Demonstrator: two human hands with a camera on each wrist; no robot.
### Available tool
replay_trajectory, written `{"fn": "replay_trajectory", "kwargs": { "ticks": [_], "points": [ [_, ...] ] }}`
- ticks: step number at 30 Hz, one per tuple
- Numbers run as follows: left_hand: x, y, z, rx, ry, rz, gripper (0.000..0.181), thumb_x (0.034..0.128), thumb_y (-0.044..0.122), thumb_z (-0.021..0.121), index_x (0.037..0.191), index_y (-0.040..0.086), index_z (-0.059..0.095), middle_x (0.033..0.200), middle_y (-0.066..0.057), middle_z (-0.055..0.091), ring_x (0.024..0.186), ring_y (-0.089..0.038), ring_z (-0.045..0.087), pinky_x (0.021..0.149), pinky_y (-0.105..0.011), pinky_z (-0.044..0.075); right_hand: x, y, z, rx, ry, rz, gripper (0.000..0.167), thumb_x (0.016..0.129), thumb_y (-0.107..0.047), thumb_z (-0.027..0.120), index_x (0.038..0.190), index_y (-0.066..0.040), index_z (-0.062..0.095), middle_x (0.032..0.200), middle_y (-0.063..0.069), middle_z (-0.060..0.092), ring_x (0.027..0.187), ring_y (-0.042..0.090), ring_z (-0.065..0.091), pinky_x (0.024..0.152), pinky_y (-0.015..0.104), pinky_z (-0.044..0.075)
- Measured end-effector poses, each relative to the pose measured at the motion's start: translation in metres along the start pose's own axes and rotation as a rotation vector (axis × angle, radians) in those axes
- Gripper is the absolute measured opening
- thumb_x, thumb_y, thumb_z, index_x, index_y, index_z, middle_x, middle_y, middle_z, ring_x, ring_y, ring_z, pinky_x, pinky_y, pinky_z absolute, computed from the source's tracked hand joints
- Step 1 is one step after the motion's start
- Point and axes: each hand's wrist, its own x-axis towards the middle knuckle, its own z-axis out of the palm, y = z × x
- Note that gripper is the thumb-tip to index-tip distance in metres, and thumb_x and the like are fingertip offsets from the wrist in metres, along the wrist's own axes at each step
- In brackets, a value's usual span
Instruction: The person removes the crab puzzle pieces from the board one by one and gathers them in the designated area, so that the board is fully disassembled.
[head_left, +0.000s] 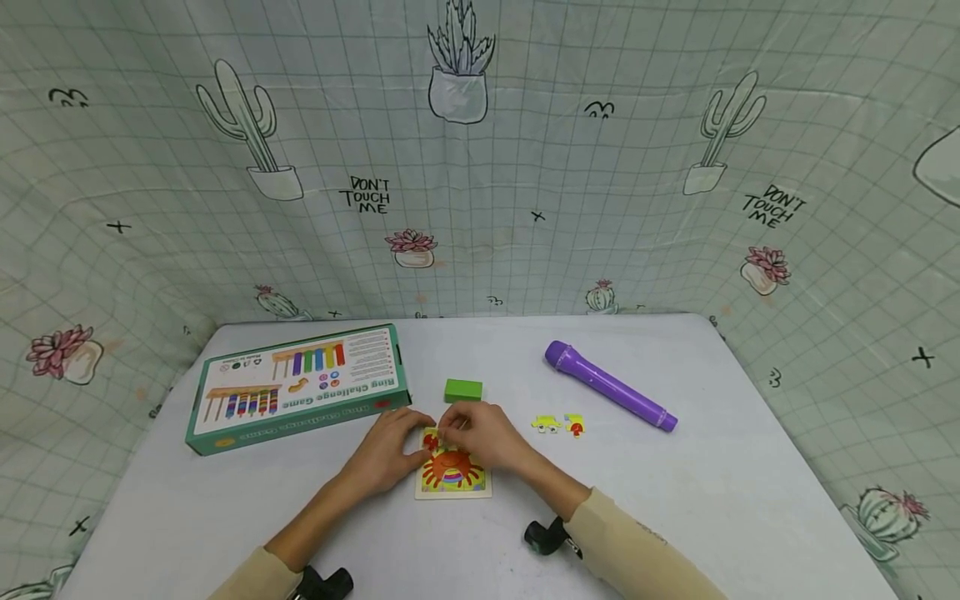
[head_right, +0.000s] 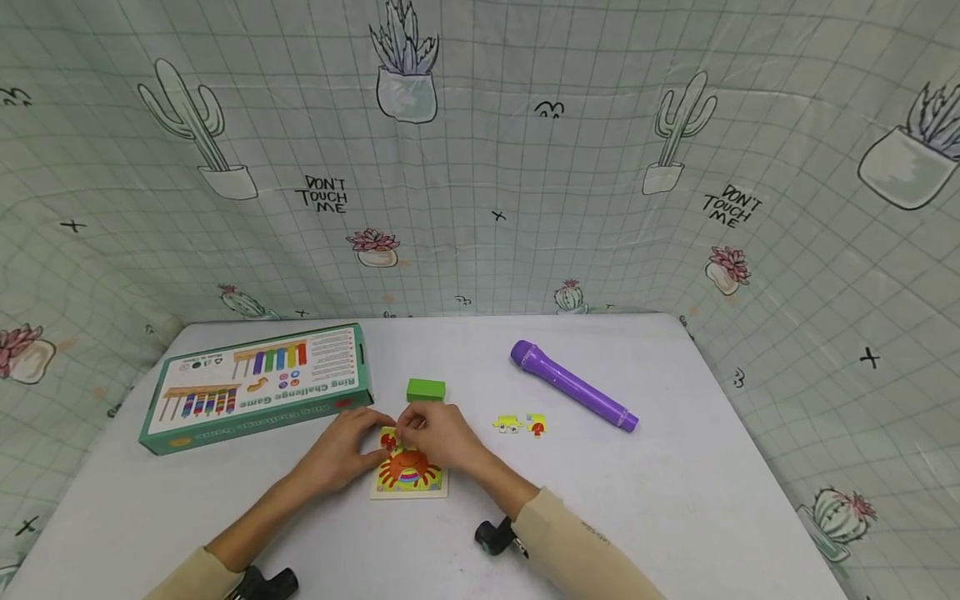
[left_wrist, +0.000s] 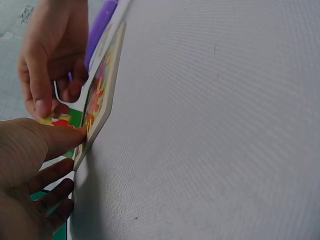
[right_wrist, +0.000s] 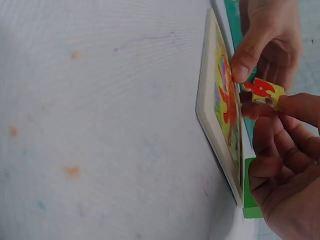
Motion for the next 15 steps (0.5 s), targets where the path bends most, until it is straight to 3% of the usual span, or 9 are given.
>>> {"fn": "replay_trajectory", "kwargs": {
  "ticks": [9, 15],
  "points": [
    [0.0, 0.0, 0.0, -0.018, -0.01, 0.017, 0.033, 0.0826, 0.013, 0.083, 0.113, 0.009, 0.071, 0.115, -0.005, 0.067, 0.121, -0.032, 0.055, 0.106, -0.051, 0.04, -0.01, 0.007, -0.03, 0.031, 0.042, 0.035, 0.008, 0.096, -0.022, 0.067, 0.097, -0.017, 0.073, 0.09, -0.005, 0.068, 0.077, 0.012, 0.061, 0.067, 0.026, 0.05],
    [0.0, 0.0, 0.0, -0.015, -0.01, 0.015, 0.032, 0.0827, 0.013, 0.083, 0.112, 0.009, 0.072, 0.115, -0.005, 0.067, 0.121, -0.032, 0.055, 0.106, -0.051, 0.04, -0.019, 0.02, -0.057, 0.098, 0.089, 0.084, 0.011, 0.095, -0.022, 0.07, 0.101, -0.014, 0.073, 0.09, 0.008, 0.072, 0.076, 0.02, 0.064, 0.067, 0.031, 0.052]
  ]
}}
